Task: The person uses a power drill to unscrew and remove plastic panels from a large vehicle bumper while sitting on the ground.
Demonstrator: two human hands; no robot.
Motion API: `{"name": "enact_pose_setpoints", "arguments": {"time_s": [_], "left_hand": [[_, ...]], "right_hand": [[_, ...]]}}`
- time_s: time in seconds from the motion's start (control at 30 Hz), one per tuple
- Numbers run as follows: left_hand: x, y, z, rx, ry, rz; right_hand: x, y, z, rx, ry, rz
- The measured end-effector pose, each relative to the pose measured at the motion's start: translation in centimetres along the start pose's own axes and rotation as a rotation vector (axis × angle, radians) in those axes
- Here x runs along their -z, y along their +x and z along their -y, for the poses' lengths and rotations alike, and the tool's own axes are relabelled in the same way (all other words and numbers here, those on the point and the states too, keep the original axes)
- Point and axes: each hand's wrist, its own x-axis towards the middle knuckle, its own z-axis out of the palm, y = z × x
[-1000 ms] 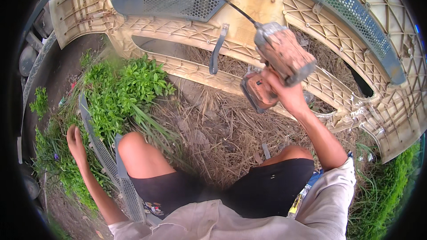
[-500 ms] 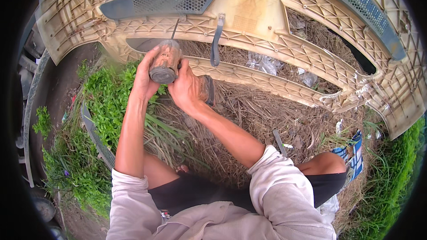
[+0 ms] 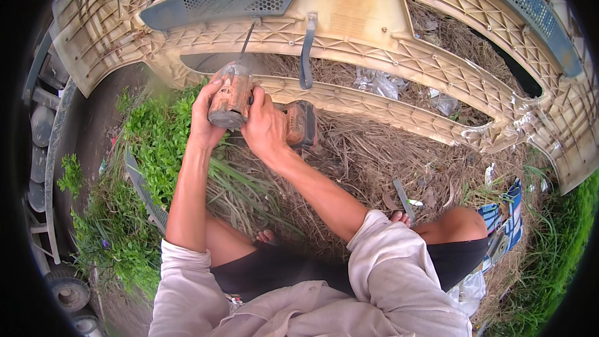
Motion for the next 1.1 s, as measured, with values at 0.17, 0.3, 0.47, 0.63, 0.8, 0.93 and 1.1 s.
{"name": "enact_pose_setpoints", "arguments": {"time_s": [0.17, 0.3, 0.47, 0.63, 0.8, 0.93, 1.1], "left_hand": [[-0.2, -0.2, -0.2, 0.010, 0.023, -0.013], [0.1, 0.0, 0.0, 0.017, -0.005, -0.015], [0.3, -0.1, 0.0, 0.015, -0.026, 0.008], [0.2, -0.4, -0.3, 0.012, -0.008, -0.002], [-0.1, -0.1, -0.5, 0.001, -0.011, -0.011], [0.0, -0.1, -0.6, -0.005, -0.008, -0.013], [0.6, 0.0, -0.6, 0.001, 0.009, 0.038]], "right_hand": [[-0.4, -0.1, -0.1, -0.004, 0.003, 0.011], [-0.6, -0.2, -0.1, -0.014, 0.008, -0.001], [-0.3, -0.3, 0.2, -0.018, -0.010, 0.024], [-0.7, -0.2, 0.3, -0.004, 0.002, -0.001], [-0.5, 0.0, 0.5, -0.004, 0.012, -0.003], [-0.5, 0.1, 0.7, -0.005, 0.014, -0.005], [-0.2, 0.0, 1.1, -0.007, 0.037, -0.002]]}}
